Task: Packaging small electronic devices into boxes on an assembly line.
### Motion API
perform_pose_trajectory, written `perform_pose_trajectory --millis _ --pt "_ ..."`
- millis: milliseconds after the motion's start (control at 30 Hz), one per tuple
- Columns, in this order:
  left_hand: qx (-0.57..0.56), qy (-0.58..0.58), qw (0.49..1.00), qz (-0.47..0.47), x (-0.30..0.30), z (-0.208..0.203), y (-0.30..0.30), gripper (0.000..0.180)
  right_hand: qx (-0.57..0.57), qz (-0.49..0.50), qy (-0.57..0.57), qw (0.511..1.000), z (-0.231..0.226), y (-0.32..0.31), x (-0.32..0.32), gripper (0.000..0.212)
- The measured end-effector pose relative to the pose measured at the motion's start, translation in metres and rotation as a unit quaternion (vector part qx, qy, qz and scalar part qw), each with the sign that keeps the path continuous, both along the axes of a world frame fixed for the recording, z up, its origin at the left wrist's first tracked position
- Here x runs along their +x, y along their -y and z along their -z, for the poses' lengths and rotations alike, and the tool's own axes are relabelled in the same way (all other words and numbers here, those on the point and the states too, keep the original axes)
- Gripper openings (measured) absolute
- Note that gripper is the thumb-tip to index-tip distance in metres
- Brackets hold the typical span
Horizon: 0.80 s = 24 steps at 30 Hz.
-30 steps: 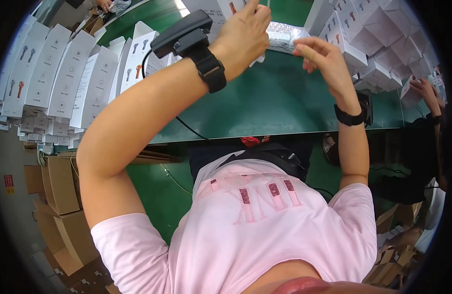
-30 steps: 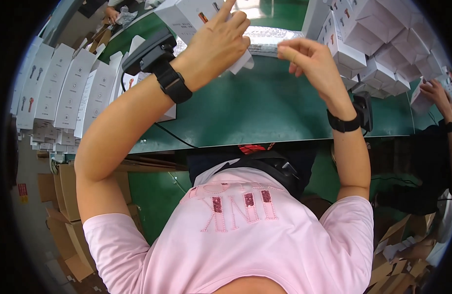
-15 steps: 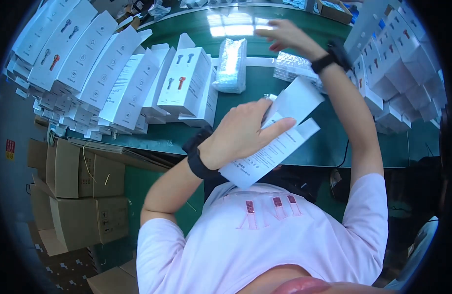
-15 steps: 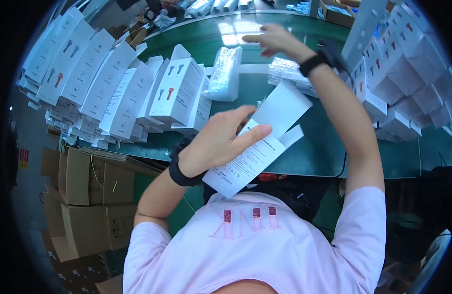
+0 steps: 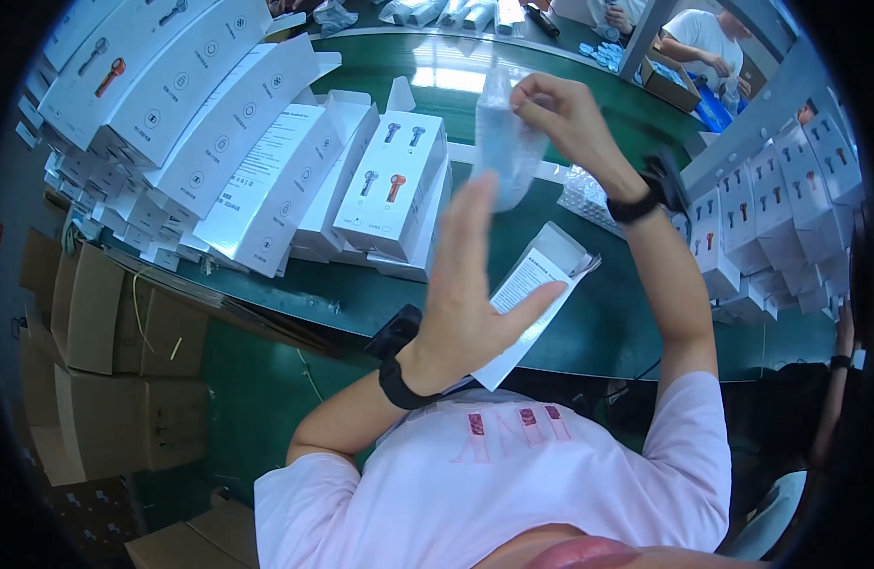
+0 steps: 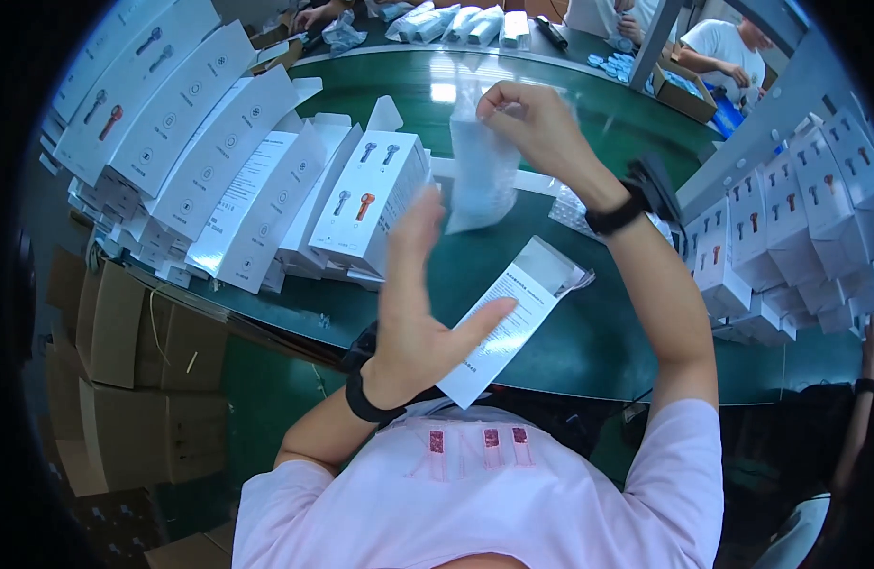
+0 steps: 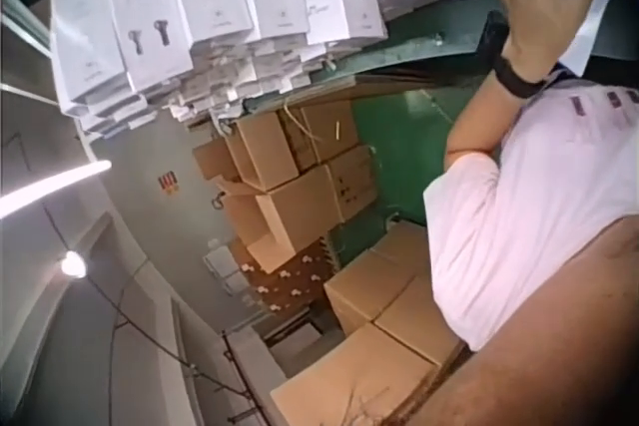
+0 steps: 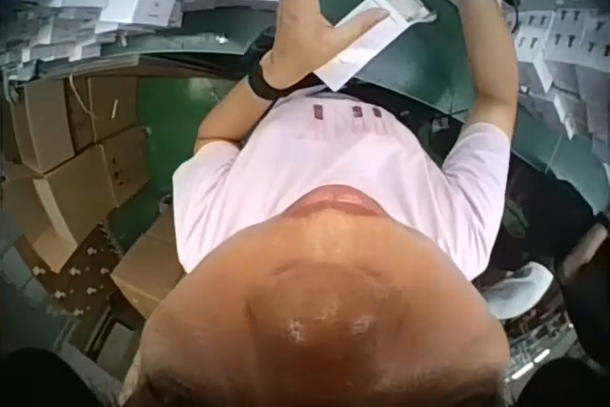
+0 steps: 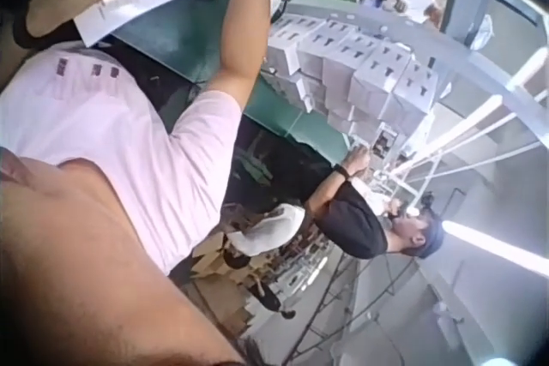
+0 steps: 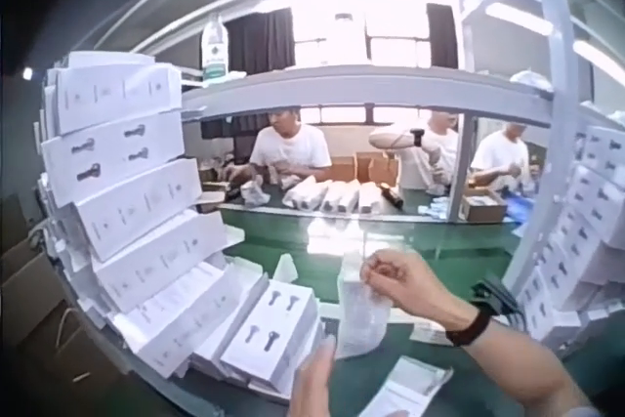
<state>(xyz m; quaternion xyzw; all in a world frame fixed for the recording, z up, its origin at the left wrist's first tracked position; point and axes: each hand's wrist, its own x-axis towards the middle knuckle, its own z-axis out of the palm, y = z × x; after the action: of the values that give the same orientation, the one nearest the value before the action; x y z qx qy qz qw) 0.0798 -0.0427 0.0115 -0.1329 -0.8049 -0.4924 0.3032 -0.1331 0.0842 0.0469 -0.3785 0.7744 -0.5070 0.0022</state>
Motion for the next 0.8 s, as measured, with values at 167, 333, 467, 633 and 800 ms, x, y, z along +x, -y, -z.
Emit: perform_pose_trajectory --millis 167,333,467,633,800 --pt "0.112 0.032 0.993 -0.005 -0.016 0.000 0.006 0.127 0.000 -0.008 -0.406 0.914 -0.054 -0.033 0.086 0.011" --pt "0.177 0.086 0.972 0.125 -0.008 0.012 -0.003 0.121 -0.112 0.017 -0.503 0.857 -0.065 -0.054 0.137 0.028" --pt "0.257 0.043 0.946 0.191 0.009 0.009 -0.012 0.075 -0.068 0.118 -0.479 0.867 -0.075 -0.055 0.165 0.030" --pt "-0.043 -0.071 0.992 -0.091 0.007 -0.017 0.020 0.066 0.060 0.129 -0.545 0.826 -0.072 -0.072 0.172 0.021" --pt "-0.085 -0.089 0.984 -0.128 0.008 -0.021 0.023 0.068 0.037 0.008 -0.515 0.856 -0.054 -0.049 0.178 0.021"
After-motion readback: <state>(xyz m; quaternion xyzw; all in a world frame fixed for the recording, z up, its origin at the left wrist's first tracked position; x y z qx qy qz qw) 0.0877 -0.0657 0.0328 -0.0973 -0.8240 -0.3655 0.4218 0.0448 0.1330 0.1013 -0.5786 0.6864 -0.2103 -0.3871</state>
